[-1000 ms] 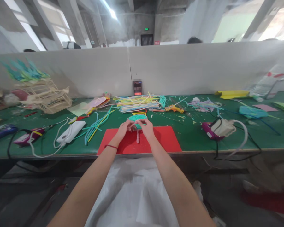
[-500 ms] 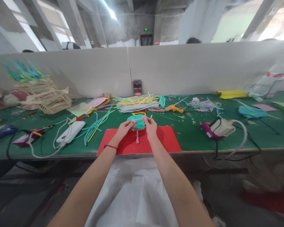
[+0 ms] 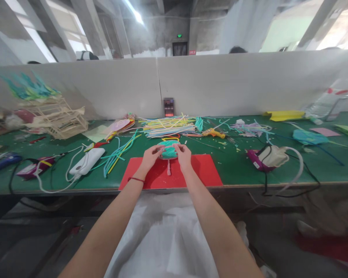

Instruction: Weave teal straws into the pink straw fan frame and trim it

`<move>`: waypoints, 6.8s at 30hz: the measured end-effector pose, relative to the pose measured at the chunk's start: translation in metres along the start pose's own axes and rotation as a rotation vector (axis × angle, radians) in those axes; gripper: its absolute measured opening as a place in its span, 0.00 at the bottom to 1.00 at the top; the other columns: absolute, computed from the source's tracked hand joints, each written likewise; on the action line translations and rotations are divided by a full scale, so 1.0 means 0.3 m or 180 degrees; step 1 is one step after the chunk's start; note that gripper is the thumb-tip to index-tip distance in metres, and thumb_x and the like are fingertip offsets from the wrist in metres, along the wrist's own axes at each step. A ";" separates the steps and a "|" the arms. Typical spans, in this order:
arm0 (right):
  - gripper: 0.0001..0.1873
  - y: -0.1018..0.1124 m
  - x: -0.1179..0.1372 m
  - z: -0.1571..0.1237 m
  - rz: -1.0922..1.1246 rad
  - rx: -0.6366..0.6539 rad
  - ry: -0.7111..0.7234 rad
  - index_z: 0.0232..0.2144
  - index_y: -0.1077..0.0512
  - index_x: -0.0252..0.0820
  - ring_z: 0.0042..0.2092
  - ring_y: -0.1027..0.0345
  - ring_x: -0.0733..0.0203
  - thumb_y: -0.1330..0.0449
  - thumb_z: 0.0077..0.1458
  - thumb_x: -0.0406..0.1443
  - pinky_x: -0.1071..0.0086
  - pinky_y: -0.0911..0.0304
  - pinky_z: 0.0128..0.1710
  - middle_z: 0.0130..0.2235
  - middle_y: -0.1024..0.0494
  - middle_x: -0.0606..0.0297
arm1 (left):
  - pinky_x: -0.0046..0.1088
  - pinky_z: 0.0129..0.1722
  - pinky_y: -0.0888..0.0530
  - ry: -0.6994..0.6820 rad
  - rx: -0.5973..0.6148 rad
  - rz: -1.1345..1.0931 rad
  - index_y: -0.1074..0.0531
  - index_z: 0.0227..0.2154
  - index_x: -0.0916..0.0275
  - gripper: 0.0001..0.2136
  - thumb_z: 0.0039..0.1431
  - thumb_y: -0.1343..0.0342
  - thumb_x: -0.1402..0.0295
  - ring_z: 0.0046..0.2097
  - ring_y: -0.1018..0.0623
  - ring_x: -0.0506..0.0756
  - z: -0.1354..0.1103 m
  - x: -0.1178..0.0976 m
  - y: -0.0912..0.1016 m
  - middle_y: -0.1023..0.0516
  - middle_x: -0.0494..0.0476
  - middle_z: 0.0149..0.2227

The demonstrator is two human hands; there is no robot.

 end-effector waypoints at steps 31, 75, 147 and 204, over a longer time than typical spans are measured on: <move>0.22 -0.005 0.003 -0.003 -0.0120 0.0039 0.0049 0.25 0.30 0.40 0.29 0.34 0.62 0.39 0.39 0.53 0.69 0.39 0.27 0.29 0.23 0.62 | 0.28 0.30 0.28 0.0098 0.0171 -0.0558 0.35 0.40 0.63 0.12 0.55 0.49 0.62 0.26 0.24 0.52 0.001 0.007 -0.026 0.23 0.53 0.26; 0.17 -0.021 0.019 -0.012 -0.0130 0.0133 0.0151 0.24 0.30 0.40 0.30 0.33 0.61 0.38 0.40 0.48 0.68 0.39 0.28 0.28 0.22 0.62 | 0.29 0.29 0.27 0.0164 -0.0211 -0.0759 0.34 0.35 0.63 0.09 0.50 0.46 0.67 0.27 0.22 0.53 0.012 0.042 0.022 0.23 0.51 0.23; 0.18 0.016 0.036 -0.007 -0.0521 -0.0155 0.0431 0.25 0.32 0.41 0.32 0.34 0.59 0.41 0.44 0.51 0.65 0.38 0.36 0.28 0.25 0.63 | 0.36 0.36 0.25 0.0395 0.0161 -0.0905 0.36 0.29 0.62 0.14 0.48 0.41 0.58 0.31 0.21 0.55 0.016 0.097 -0.029 0.22 0.55 0.28; 0.20 0.010 -0.038 0.010 0.0379 -0.0199 0.0084 0.23 0.34 0.41 0.28 0.29 0.62 0.36 0.36 0.50 0.62 0.32 0.35 0.22 0.26 0.68 | 0.30 0.33 0.26 0.0153 0.0081 -0.0672 0.34 0.32 0.62 0.11 0.45 0.41 0.66 0.29 0.22 0.54 -0.003 0.025 -0.020 0.23 0.51 0.24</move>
Point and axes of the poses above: each hand's wrist, its own z-axis towards the middle knuckle, its own y-axis out of the back of the hand, x = y × z, the point moved 10 cm from there along z, towards the middle knuckle
